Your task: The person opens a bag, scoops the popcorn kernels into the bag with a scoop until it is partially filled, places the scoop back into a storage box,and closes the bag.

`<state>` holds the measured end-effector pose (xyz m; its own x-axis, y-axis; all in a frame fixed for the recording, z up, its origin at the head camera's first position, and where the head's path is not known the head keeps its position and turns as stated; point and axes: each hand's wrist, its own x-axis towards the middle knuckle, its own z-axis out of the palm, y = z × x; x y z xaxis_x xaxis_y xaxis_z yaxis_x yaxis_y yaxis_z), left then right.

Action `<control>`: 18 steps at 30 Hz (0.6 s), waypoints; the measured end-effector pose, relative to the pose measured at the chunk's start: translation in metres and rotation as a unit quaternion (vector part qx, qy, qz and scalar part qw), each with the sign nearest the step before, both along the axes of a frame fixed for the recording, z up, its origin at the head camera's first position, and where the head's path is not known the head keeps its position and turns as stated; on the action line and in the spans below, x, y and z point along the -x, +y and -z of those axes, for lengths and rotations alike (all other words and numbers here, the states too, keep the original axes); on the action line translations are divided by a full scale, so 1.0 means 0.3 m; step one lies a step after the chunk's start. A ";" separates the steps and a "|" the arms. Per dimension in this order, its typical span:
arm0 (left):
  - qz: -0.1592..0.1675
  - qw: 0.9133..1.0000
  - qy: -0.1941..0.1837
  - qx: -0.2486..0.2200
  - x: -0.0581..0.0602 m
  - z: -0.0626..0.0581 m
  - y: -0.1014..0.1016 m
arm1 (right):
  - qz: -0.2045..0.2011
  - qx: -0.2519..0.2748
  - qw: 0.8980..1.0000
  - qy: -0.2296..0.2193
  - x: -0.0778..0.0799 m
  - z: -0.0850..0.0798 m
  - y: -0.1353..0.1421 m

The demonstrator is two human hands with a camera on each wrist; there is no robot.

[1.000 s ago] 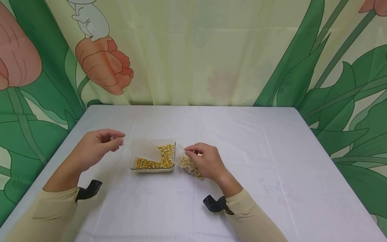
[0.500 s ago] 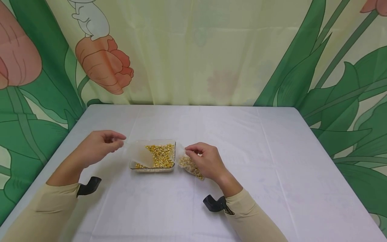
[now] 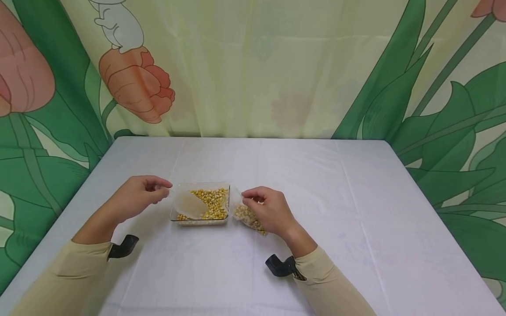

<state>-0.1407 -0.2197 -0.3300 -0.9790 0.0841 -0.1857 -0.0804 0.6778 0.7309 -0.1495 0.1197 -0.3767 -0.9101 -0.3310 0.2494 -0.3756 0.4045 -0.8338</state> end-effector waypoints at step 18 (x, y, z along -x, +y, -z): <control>-0.005 0.998 -0.034 -0.046 0.007 0.068 0.010 | 0.007 -0.003 1.000 -0.014 -0.006 -0.006 -0.008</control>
<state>-0.1430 -0.2168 -0.3503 -0.9652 0.0940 -0.2439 -0.1384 0.6076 0.7821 -0.1476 0.1174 -0.3750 -0.9212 -0.3201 0.2211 -0.3461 0.4149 -0.8415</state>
